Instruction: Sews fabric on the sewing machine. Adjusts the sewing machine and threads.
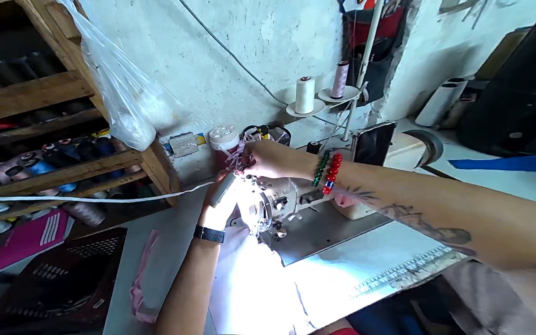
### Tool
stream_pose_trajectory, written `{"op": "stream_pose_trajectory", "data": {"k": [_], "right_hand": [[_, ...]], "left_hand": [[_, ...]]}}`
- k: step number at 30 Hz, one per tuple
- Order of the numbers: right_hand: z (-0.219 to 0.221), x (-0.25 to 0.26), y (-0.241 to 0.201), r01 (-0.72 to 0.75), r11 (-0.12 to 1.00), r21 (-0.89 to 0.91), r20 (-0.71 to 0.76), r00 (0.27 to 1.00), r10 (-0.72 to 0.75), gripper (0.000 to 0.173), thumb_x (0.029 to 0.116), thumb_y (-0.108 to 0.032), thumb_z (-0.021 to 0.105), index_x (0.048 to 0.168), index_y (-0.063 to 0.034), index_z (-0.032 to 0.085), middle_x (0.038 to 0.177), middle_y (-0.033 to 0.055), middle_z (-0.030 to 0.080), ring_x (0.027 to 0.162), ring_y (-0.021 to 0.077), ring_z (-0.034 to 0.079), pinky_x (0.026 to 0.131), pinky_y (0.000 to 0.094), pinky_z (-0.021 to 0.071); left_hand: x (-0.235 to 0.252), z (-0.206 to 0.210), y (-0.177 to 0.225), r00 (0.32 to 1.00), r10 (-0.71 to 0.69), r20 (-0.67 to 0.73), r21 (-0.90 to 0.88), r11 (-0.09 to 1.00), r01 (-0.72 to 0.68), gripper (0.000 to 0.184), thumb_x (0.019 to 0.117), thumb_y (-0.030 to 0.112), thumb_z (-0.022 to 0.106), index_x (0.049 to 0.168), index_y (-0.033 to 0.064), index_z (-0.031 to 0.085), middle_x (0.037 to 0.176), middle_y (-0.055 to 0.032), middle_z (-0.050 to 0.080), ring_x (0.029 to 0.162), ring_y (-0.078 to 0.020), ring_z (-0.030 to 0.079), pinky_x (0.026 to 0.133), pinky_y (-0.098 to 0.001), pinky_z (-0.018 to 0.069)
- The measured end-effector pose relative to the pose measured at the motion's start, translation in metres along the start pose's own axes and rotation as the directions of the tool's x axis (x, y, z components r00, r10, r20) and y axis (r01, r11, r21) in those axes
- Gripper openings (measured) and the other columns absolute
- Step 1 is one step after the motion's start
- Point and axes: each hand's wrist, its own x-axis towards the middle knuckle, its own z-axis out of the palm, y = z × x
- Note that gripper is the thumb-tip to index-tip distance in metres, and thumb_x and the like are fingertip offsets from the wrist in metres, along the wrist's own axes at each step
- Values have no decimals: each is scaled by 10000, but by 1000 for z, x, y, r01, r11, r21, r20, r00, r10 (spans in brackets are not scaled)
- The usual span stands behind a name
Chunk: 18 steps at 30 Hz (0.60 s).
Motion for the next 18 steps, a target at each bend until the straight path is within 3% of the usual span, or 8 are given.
{"op": "stream_pose_trajectory", "data": {"k": [3,5,7,10,14,16,18], "right_hand": [[-3,1,-1,18,1000,-16,-4,1000,-18,199,922,-231,739,1013,-57,709,933,111,689,905,263,666,807,501,532],[-4,3,0,-2,999,41,13,1000,2,211,921,-211,744,1050,-48,705,932,113,697,865,248,676,801,485,546],[-4,5,1,-19,993,116,52,999,13,297,919,-207,776,1129,-28,664,950,130,700,799,235,696,786,455,586],[-6,7,0,-10,999,50,103,995,4,312,922,-198,775,1155,-33,648,998,131,695,875,247,695,840,463,573],[-23,1,-2,95,975,-199,75,994,-81,178,923,-185,722,1063,-75,710,953,117,701,934,301,671,825,553,523],[-42,-7,-3,113,961,-252,84,992,-94,130,941,-191,718,1008,-81,726,916,111,698,900,301,674,794,562,530],[-64,-20,-8,89,962,-259,97,993,-65,114,965,-186,711,995,-78,736,889,101,691,856,279,664,782,542,525]], "left_hand": [[-3,-4,-4,999,-46,15,-359,932,48,206,1061,26,402,1112,9,600,1028,-99,673,968,-167,655,898,-334,553],[-6,-2,-4,997,-76,-11,-446,893,63,219,1065,37,381,1085,24,598,998,-99,664,936,-172,650,874,-332,554],[-5,-1,-5,996,-90,2,-395,915,83,209,1075,58,396,1114,36,600,998,-74,646,928,-152,631,876,-319,543],[-5,6,-3,991,-127,40,-308,942,133,215,1083,94,407,1165,66,604,998,-30,636,901,-109,611,830,-276,529],[-18,3,5,995,-96,-24,-314,946,84,260,1058,31,440,1254,2,609,1137,-118,689,1029,-182,664,942,-352,545],[-30,-5,11,986,-115,-124,-223,971,86,282,1049,10,465,1307,-16,577,1103,-125,689,950,-182,685,896,-351,572],[-49,-18,16,983,-86,-164,-58,995,78,265,1019,-6,512,1279,-18,557,947,-74,652,772,-132,642,756,-299,573]]}}
